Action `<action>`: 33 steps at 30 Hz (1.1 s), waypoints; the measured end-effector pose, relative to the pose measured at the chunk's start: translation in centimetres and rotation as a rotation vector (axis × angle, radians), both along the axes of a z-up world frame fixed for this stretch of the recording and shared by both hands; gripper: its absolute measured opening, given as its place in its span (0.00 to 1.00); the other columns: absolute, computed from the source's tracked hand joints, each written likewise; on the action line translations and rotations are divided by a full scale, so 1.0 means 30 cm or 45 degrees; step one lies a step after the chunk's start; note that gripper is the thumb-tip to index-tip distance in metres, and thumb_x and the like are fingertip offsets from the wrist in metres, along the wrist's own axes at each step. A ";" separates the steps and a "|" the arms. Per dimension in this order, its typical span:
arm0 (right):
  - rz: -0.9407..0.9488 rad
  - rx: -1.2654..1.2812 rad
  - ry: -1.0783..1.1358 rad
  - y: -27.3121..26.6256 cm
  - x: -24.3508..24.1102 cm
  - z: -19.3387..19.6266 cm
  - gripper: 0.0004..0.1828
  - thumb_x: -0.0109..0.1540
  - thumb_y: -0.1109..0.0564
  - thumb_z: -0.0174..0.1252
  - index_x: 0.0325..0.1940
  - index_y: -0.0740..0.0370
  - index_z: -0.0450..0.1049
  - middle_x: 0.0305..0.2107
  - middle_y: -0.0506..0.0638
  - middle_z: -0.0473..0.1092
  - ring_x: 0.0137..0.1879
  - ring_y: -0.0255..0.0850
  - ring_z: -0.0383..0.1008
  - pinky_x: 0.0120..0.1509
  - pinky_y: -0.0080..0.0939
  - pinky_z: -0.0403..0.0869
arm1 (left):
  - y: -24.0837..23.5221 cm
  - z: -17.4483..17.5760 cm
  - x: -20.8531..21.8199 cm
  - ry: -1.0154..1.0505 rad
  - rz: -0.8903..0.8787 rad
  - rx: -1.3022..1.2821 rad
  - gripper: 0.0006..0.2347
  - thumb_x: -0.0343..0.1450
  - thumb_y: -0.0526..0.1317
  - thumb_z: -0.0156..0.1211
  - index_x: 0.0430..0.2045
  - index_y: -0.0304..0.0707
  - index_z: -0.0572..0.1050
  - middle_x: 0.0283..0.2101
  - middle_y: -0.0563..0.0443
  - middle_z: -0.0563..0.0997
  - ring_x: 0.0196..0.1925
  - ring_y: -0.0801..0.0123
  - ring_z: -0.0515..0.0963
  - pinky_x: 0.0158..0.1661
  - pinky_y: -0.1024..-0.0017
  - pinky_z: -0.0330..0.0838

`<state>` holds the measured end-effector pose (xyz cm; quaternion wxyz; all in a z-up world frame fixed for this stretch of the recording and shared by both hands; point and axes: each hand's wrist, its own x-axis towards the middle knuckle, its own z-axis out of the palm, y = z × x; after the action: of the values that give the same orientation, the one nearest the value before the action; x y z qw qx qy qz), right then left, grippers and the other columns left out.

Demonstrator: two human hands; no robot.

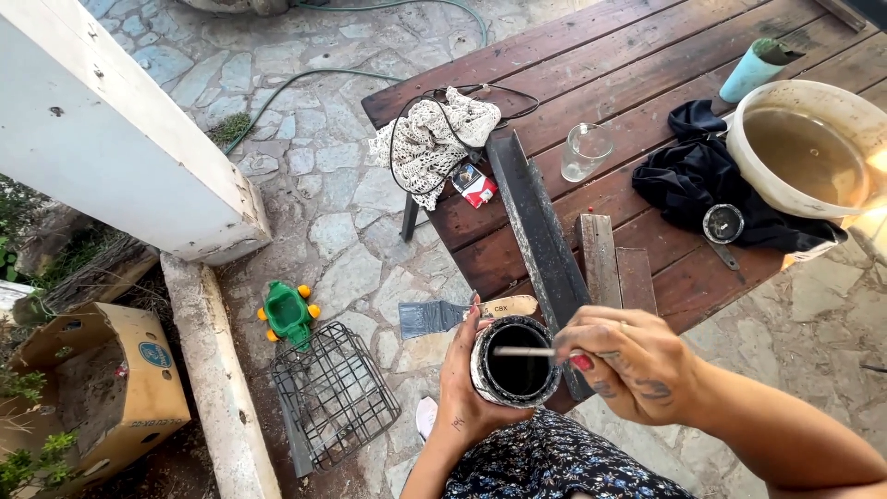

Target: Painting a long metal beam with black paint using a small brush.

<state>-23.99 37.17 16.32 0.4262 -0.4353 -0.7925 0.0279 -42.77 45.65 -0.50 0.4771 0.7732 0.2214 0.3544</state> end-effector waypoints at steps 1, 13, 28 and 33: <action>0.030 -0.146 0.085 0.000 -0.007 0.013 0.11 0.70 0.60 0.41 0.42 0.69 0.67 0.28 0.53 0.73 0.27 0.41 0.73 0.32 0.38 0.75 | 0.001 0.000 0.001 -0.015 -0.003 0.004 0.58 0.46 0.43 0.84 0.72 0.32 0.48 0.71 0.36 0.65 0.70 0.47 0.70 0.64 0.50 0.67; -0.139 -0.360 0.020 -0.001 0.024 0.001 0.09 0.69 0.58 0.44 0.44 0.65 0.69 0.26 0.47 0.71 0.26 0.41 0.70 0.33 0.40 0.71 | 0.000 0.018 0.002 -0.045 -0.052 -0.050 0.59 0.46 0.42 0.84 0.72 0.32 0.47 0.77 0.34 0.53 0.68 0.52 0.73 0.63 0.53 0.68; -0.169 -0.303 0.034 0.000 0.000 0.010 0.09 0.69 0.60 0.43 0.41 0.65 0.68 0.24 0.48 0.68 0.26 0.40 0.68 0.31 0.38 0.69 | -0.010 0.021 0.002 -0.135 -0.030 -0.062 0.57 0.48 0.41 0.82 0.72 0.32 0.47 0.77 0.33 0.53 0.69 0.49 0.74 0.65 0.53 0.69; -0.143 -0.312 0.098 -0.009 0.002 0.004 0.08 0.69 0.61 0.43 0.42 0.66 0.68 0.29 0.49 0.73 0.30 0.41 0.74 0.36 0.38 0.73 | -0.014 0.022 0.008 -0.171 -0.016 -0.041 0.56 0.49 0.41 0.82 0.72 0.31 0.47 0.77 0.31 0.53 0.75 0.44 0.64 0.69 0.53 0.65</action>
<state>-23.93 36.89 16.44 0.4006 -0.5264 -0.7407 0.1174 -42.52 45.22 0.16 0.5053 0.7413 0.1897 0.3990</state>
